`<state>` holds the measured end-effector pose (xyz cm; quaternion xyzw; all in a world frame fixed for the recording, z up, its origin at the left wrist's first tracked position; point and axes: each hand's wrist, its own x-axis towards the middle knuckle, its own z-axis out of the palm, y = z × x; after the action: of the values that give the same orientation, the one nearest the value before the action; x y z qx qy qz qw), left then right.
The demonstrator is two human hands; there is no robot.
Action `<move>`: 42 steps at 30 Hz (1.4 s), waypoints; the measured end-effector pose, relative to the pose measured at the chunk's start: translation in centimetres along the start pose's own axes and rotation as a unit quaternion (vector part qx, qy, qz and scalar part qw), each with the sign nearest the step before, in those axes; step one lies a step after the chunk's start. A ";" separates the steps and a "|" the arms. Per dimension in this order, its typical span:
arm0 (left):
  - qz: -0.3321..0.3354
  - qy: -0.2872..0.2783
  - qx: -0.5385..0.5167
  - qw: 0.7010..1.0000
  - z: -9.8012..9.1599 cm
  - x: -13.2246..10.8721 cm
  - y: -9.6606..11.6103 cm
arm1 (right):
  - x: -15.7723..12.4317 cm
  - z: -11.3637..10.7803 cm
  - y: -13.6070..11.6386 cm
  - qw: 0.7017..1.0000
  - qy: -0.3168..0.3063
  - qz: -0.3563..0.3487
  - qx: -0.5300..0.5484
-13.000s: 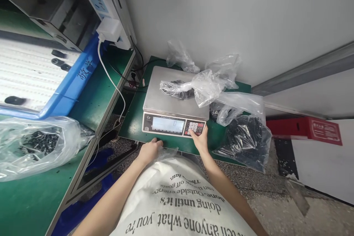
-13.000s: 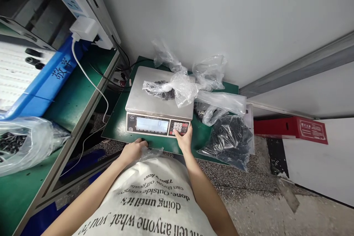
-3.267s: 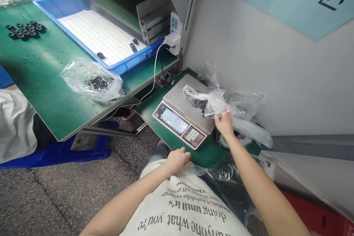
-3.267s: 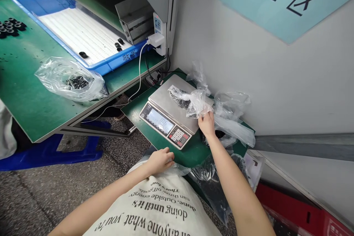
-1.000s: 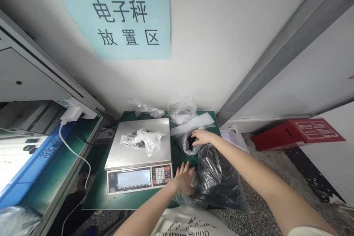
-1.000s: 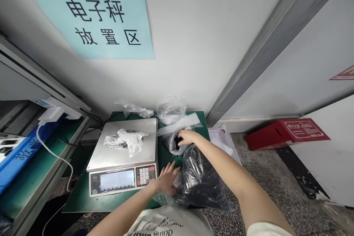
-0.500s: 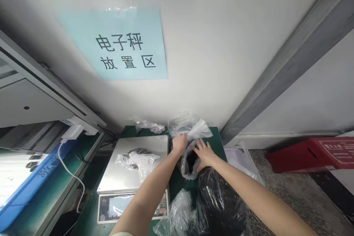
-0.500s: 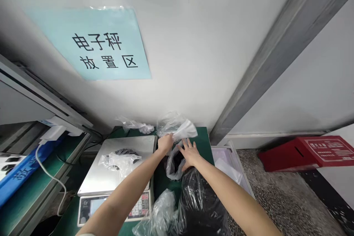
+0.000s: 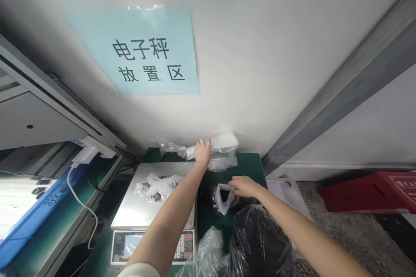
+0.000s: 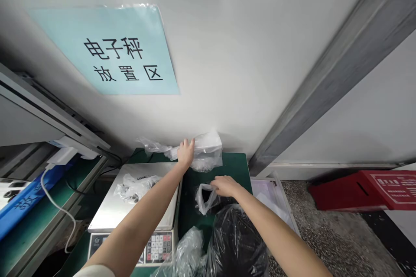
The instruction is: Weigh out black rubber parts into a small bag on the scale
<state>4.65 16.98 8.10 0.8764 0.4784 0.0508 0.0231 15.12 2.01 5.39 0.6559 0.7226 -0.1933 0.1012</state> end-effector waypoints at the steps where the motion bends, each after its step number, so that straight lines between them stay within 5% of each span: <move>1: -0.001 -0.023 0.000 1.000 0.3 -0.2 0.1 | -0.6 -0.4 0.1 1.000 0.004 -0.004 0.000; 6: 0.049 -0.062 -0.014 0.997 -1.6 -4.5 -0.2 | -3.2 -2.3 0.4 1.000 0.025 -0.005 -0.016; 9: 0.099 0.007 0.002 0.995 -4.2 -9.4 -3.3 | -4.8 -3.7 1.0 0.999 0.042 0.001 -0.029; 11: 0.046 0.032 0.035 0.998 -5.3 -12.3 -6.8 | -6.1 -5.2 1.4 0.998 0.065 0.000 -0.012; 14: -0.064 -0.072 0.010 0.995 -4.9 -15.1 -11.5 | -7.9 -8.6 1.0 0.991 0.116 -0.016 0.058; 16: -0.088 -0.137 -0.042 0.986 -3.6 -16.3 -12.9 | -8.7 -11.5 -0.2 0.983 0.155 -0.034 0.097; 20: -0.059 -0.145 -0.122 0.980 -0.3 -20.1 -10.4 | -8.6 -16.7 -4.8 0.964 0.228 -0.065 0.123; 24: 0.061 -0.217 -0.209 0.952 2.6 -26.3 -5.5 | -5.7 -18.5 -10.1 0.946 0.272 -0.128 0.121; 27: 0.169 -0.268 -0.284 0.905 4.6 -29.5 -3.0 | -2.0 -17.9 -13.8 0.939 0.273 -0.177 0.115; 30: 0.225 -0.308 -0.344 0.858 6.4 -30.3 -2.3 | 1.9 -16.7 -16.9 0.942 0.259 -0.194 0.085; 36: 0.226 -0.409 -0.418 0.779 9.2 -28.9 -2.2 | 7.5 -13.8 -21.0 0.969 0.186 -0.131 -0.097; 39: 0.216 -0.449 -0.482 0.721 10.4 -28.8 -1.4 | 9.3 -11.7 -21.5 0.974 0.140 -0.121 -0.129; 42: 0.197 -0.455 -0.519 0.696 10.9 -28.9 -0.9 | 10.0 -10.2 -21.1 0.978 0.088 -0.111 -0.153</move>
<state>-10.40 -6.78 -4.75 0.7153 0.1231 -0.1104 0.6790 -5.79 13.88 13.70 0.5629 0.8179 -0.0322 0.1144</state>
